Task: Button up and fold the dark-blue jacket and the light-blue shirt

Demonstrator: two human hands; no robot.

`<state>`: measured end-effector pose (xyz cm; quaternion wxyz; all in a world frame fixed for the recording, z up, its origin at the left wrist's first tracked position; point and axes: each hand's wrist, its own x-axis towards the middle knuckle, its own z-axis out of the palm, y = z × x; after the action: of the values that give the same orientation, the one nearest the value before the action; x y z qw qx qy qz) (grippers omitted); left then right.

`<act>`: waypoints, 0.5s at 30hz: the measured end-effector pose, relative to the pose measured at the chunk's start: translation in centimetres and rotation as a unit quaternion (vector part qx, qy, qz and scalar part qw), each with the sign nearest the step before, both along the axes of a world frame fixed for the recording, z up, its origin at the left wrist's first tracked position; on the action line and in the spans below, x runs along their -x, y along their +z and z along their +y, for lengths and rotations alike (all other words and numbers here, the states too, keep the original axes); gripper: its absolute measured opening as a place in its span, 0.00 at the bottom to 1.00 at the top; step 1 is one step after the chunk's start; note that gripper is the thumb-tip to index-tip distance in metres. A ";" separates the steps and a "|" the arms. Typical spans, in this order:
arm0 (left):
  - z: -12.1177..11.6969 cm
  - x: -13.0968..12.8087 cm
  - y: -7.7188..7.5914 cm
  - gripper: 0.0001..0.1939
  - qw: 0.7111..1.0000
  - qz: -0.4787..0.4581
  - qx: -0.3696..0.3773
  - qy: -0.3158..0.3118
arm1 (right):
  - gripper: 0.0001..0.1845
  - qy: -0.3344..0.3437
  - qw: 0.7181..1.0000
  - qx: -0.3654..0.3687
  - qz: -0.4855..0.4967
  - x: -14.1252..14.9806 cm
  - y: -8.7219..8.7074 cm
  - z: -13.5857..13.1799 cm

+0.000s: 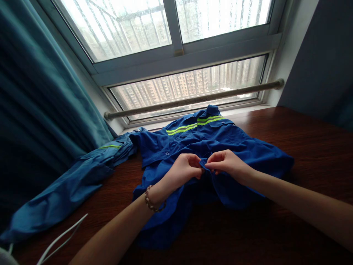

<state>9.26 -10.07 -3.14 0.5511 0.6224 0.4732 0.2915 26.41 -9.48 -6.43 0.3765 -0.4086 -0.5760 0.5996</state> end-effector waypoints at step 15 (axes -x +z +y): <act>-0.5 -0.7 -1.5 0.14 0.991 -0.079 0.068 0.089 | 0.05 -0.108 0.917 -0.332 -0.190 0.5 -0.8 -1.1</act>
<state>9.97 -10.61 -4.64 0.5994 0.5141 0.5004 0.3550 25.87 -10.55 -7.23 0.4363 -0.4262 -0.7552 0.2403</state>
